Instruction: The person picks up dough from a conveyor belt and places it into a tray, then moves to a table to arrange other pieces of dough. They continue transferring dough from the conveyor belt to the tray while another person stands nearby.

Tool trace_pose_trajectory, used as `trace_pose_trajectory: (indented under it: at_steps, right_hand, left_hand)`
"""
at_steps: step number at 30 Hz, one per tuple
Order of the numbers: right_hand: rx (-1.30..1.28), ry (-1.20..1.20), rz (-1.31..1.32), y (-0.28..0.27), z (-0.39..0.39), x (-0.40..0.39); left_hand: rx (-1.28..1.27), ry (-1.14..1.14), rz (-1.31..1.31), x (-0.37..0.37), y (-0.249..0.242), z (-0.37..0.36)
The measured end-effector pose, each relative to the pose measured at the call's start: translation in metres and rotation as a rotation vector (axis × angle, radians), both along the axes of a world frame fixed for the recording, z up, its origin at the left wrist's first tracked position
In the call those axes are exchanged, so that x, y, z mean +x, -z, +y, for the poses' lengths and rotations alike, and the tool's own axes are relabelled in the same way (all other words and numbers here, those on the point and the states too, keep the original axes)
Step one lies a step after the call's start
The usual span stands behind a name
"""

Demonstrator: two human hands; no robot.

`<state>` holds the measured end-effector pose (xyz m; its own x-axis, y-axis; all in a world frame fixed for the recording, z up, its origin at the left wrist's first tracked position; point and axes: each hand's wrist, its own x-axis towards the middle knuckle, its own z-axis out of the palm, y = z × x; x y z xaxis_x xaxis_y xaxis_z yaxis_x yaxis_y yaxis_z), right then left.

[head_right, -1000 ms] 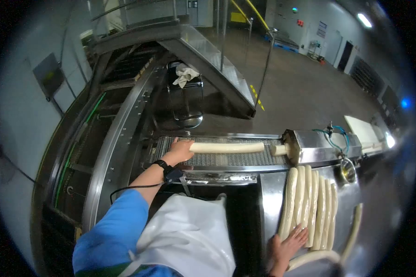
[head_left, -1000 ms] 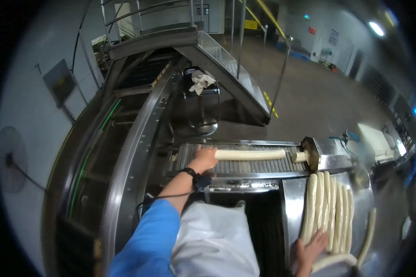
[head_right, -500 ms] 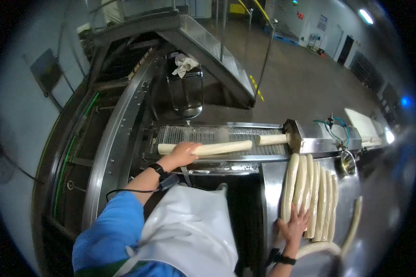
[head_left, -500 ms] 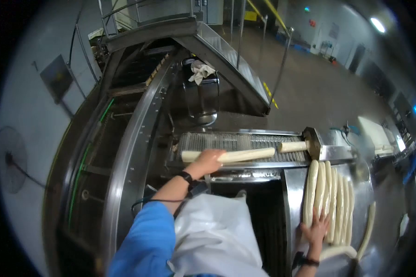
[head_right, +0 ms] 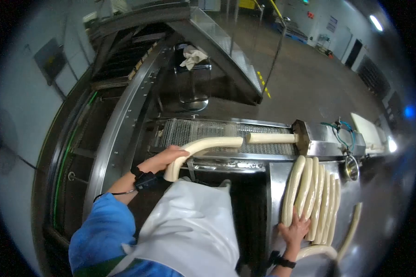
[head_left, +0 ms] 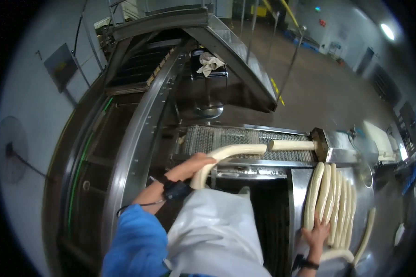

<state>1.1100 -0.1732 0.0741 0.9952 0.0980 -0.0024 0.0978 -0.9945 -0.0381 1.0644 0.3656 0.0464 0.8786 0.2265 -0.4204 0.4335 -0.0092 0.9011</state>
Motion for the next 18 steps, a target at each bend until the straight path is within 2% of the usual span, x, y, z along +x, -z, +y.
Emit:
trace_pose_trajectory:
  at_steps: [2, 3, 4, 5, 6, 7, 9, 10, 14, 16, 18]
  right_hand:
    - [-0.012, 0.001, 0.007, -0.001, 0.006, 0.004]
    - [-0.024, 0.038, 0.025, 0.001, 0.005, 0.005]
    - [-0.037, 0.076, 0.042, 0.003, 0.006, 0.006]
    - [-0.073, 0.104, 0.068, 0.0, 0.01, 0.006]
    - [-0.079, 0.096, 0.066, 0.0, 0.01, 0.005]
    - [-0.067, 0.092, 0.051, 0.004, 0.007, 0.004]
    - [-0.051, 0.077, 0.022, 0.009, 0.006, 0.005]
    - [-0.081, 0.097, 0.002, 0.012, 0.005, 0.005]
    - [-0.164, 0.102, -0.056, 0.045, -0.019, 0.014]
    - [-0.188, 0.122, -0.043, 0.047, -0.018, 0.013]
    - [-0.195, 0.058, -0.074, 0.049, -0.023, 0.014]
  left_hand:
    - [-0.515, -0.065, -0.044, -0.001, -0.007, -0.007]
    - [-0.71, -0.061, -0.063, 0.001, -0.021, -0.003]
    - [-0.825, -0.15, -0.111, 0.006, -0.038, 0.004]
    - [-0.779, -0.296, -0.191, 0.013, -0.059, 0.012]
    - [-0.847, -0.244, -0.339, 0.024, -0.057, 0.04]
    - [-0.757, -0.336, -0.424, 0.024, -0.083, 0.052]
    - [-0.737, -0.471, -0.581, 0.031, -0.123, 0.082]
    - [-0.536, -0.476, -0.743, 0.03, -0.14, 0.094]
    - [-0.345, -0.561, -1.039, 0.007, -0.198, 0.141]
    - [-0.47, -0.668, -1.111, 0.001, -0.21, 0.174]
    - [-0.571, -0.923, -1.144, 0.0, -0.209, 0.205]
